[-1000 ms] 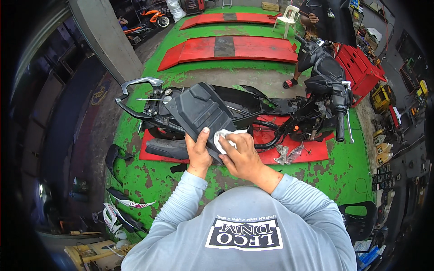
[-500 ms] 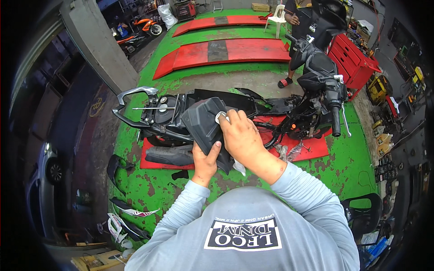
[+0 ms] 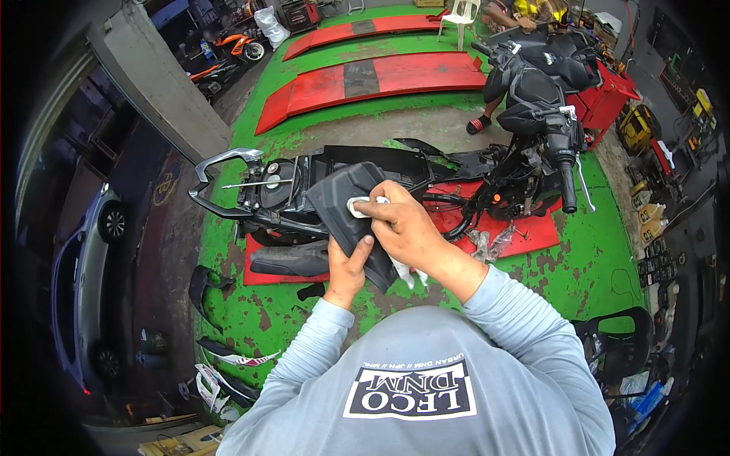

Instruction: The person wipes a motorcycle part with a cloth, then places it on the motorcycle frame. They use a screwdriver to fasten screws into the part. The person then inserts a key into the ignition and turns it, activating the digital dashboard. Finally, they adjust the handlebars and grip the controls.

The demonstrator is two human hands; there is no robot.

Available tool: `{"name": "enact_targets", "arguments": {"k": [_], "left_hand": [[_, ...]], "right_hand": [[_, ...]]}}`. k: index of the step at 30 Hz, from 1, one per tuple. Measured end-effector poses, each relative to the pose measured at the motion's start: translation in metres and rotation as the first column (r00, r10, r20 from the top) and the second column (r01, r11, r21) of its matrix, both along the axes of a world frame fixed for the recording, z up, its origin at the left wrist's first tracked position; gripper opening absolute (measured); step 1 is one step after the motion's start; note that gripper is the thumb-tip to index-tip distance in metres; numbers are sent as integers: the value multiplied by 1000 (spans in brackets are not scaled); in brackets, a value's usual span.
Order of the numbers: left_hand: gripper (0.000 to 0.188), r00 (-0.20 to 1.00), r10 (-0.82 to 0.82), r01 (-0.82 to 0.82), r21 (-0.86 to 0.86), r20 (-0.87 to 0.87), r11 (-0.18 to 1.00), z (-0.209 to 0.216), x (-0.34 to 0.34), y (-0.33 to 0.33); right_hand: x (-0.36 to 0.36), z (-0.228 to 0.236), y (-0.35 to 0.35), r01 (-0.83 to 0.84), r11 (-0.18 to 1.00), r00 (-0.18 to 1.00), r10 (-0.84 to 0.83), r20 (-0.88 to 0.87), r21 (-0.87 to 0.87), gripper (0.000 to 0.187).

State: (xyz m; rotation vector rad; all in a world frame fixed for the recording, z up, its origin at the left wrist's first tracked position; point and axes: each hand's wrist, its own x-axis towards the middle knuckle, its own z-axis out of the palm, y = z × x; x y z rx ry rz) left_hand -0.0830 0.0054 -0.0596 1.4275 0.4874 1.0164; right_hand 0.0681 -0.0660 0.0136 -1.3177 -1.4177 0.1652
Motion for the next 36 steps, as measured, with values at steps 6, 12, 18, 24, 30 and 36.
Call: {"name": "enact_targets", "arguments": {"k": [6,12,18,24,30,36], "left_hand": [[56,984,-6,45,-221,177,974,4,-1,-13],[55,978,-65,113,-240,199,964,24,-4,-15],[50,989,18,18,-238,150,971,40,0,-27],[45,998,44,-42,-44,37,998,62,-2,-40],[42,998,62,-61,32,-28,998,69,-4,-42],[41,996,33,-27,75,-79,997,82,-2,-39]], "right_hand": [[26,7,-22,73,993,929,-34,-367,93,25],[34,25,-25,191,978,977,-182,-109,81,22],[11,41,-15,177,964,969,-206,136,198,22],[14,30,-7,220,942,862,-309,402,253,21],[4,34,-10,276,942,856,-331,397,190,25],[8,45,-10,324,942,843,-331,424,91,17]]}}
